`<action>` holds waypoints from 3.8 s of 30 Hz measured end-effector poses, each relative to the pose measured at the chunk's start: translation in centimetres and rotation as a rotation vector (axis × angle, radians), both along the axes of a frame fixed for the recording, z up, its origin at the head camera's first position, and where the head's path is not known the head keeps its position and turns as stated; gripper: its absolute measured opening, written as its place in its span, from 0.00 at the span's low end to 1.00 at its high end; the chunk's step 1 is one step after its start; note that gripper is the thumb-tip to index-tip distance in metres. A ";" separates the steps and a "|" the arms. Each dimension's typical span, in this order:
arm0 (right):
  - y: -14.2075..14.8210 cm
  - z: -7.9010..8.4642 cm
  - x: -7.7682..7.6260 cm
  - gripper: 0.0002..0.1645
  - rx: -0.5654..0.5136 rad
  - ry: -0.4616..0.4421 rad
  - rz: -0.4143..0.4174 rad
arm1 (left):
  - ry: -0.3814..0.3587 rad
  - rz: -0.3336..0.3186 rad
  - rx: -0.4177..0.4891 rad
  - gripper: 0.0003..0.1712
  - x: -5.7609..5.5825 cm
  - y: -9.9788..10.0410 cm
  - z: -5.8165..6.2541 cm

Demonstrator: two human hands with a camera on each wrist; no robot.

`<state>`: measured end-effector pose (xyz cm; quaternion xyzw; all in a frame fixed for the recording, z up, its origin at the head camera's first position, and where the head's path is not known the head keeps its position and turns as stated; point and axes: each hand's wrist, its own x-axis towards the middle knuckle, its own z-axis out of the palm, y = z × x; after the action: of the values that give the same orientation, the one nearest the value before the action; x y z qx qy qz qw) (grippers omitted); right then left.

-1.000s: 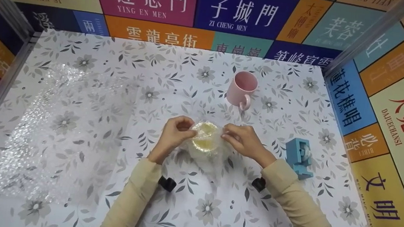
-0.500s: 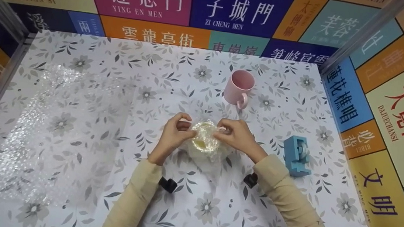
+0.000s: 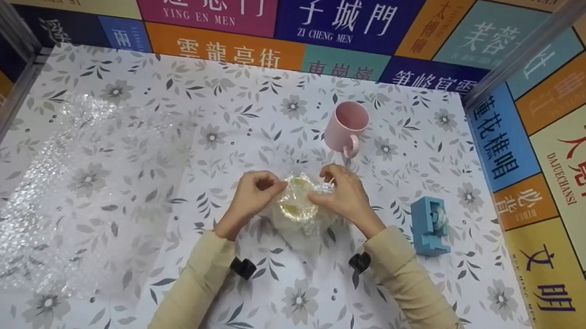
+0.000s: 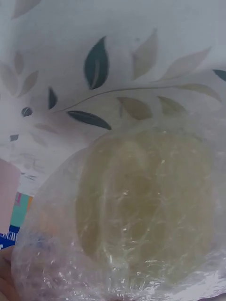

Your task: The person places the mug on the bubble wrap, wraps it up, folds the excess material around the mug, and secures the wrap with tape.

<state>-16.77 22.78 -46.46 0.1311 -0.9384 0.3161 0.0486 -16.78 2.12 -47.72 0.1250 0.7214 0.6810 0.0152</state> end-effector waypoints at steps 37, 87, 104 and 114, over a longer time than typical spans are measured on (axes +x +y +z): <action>5.6 1.1 7.0 0.09 -0.229 0.397 -0.029 | -0.016 0.233 -0.106 0.09 -0.2 1.4 -2.5; -0.5 -2.0 4.2 0.16 -0.278 0.133 -0.078 | 0.111 0.161 -0.129 0.09 0.2 0.4 -2.0; -1.1 -1.8 4.6 0.10 -0.180 0.199 -0.070 | 0.434 0.043 -0.088 0.13 1.0 -1.1 -3.8; -1.5 1.1 3.1 0.12 0.211 0.332 -0.017 | 0.493 0.082 -0.166 0.07 -1.0 -1.2 -3.3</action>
<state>-13.72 21.31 -45.33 0.1778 -0.9465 0.1896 0.1912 -17.78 0.91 -51.00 0.2563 0.7613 0.5683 -0.1783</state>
